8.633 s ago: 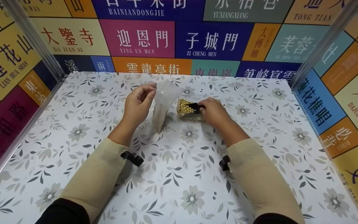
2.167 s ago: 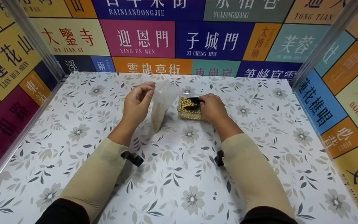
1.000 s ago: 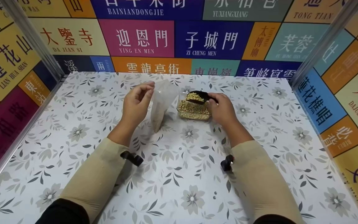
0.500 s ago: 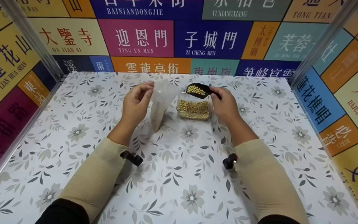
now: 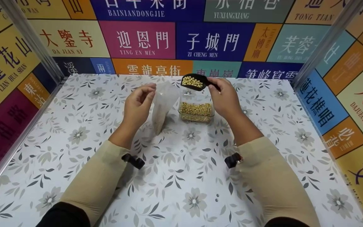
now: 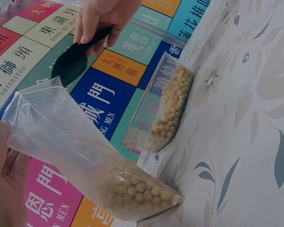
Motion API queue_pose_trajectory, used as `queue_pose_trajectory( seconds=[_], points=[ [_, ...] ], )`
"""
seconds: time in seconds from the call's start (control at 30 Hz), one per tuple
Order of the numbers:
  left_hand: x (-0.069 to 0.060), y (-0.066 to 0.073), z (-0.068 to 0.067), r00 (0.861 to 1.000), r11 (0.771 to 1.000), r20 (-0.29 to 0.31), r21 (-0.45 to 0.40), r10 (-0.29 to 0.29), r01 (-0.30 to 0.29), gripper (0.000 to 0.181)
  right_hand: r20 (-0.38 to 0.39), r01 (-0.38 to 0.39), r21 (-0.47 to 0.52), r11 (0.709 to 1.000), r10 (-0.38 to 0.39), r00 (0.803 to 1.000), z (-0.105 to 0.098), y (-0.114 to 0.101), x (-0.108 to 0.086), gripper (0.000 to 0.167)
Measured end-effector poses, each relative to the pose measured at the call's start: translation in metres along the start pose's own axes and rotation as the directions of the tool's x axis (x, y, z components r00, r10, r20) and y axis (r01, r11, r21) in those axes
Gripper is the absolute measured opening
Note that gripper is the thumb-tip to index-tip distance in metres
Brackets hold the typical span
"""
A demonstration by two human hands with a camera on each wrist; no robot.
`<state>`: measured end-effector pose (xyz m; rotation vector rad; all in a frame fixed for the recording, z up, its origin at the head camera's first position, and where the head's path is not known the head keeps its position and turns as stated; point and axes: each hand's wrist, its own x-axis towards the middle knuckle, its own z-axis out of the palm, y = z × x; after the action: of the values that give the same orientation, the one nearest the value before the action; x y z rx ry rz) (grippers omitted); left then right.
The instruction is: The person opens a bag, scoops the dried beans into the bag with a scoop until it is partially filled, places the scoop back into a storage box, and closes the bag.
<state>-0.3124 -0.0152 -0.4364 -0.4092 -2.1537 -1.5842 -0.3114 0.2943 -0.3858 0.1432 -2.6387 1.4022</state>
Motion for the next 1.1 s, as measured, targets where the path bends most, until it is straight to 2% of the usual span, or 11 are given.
queue_pose_trajectory(
  seconds=[0.17,0.3,0.37,0.47,0.6,0.83,0.97,1.1],
  points=[
    [0.000,0.000,0.000,1.000,1.000,-0.004,-0.008,-0.003,0.002,0.011,0.015,0.041,-0.049,0.998,-0.041,0.999,0.000,-0.017,-0.004,0.046],
    [0.000,0.000,0.000,1.000,1.000,-0.002,-0.006,0.005,-0.005,0.012,0.019,0.130,-0.148,0.980,-0.129,0.991,0.001,-0.029,-0.007,0.043],
    [-0.001,0.001,0.000,1.000,1.000,0.000,-0.001,0.007,-0.007,0.012,0.019,0.189,-0.210,0.959,-0.189,0.982,0.003,-0.035,-0.009,0.041],
    [-0.001,0.001,0.000,1.000,1.000,0.001,0.007,0.009,-0.009,0.013,0.027,0.274,-0.310,0.910,-0.280,0.960,0.006,-0.042,-0.010,0.038],
    [-0.001,0.002,0.000,1.000,1.000,-0.002,0.003,0.006,-0.006,0.013,0.046,0.335,-0.397,0.855,-0.345,0.937,0.009,-0.051,-0.012,0.038],
    [-0.001,0.003,0.000,1.000,1.000,-0.004,-0.010,-0.001,0.001,0.011,0.046,0.399,-0.441,0.804,-0.424,0.905,0.010,-0.057,-0.014,0.036],
    [-0.001,0.003,0.000,1.000,1.000,-0.003,-0.017,-0.006,0.006,0.011,0.032,0.423,-0.442,0.791,-0.457,0.889,0.010,-0.057,-0.013,0.035],
    [-0.001,0.002,-0.001,1.000,1.000,0.001,-0.017,-0.016,0.016,0.010,0.022,0.431,-0.440,0.788,-0.470,0.882,0.009,-0.057,-0.014,0.034]
  ],
)
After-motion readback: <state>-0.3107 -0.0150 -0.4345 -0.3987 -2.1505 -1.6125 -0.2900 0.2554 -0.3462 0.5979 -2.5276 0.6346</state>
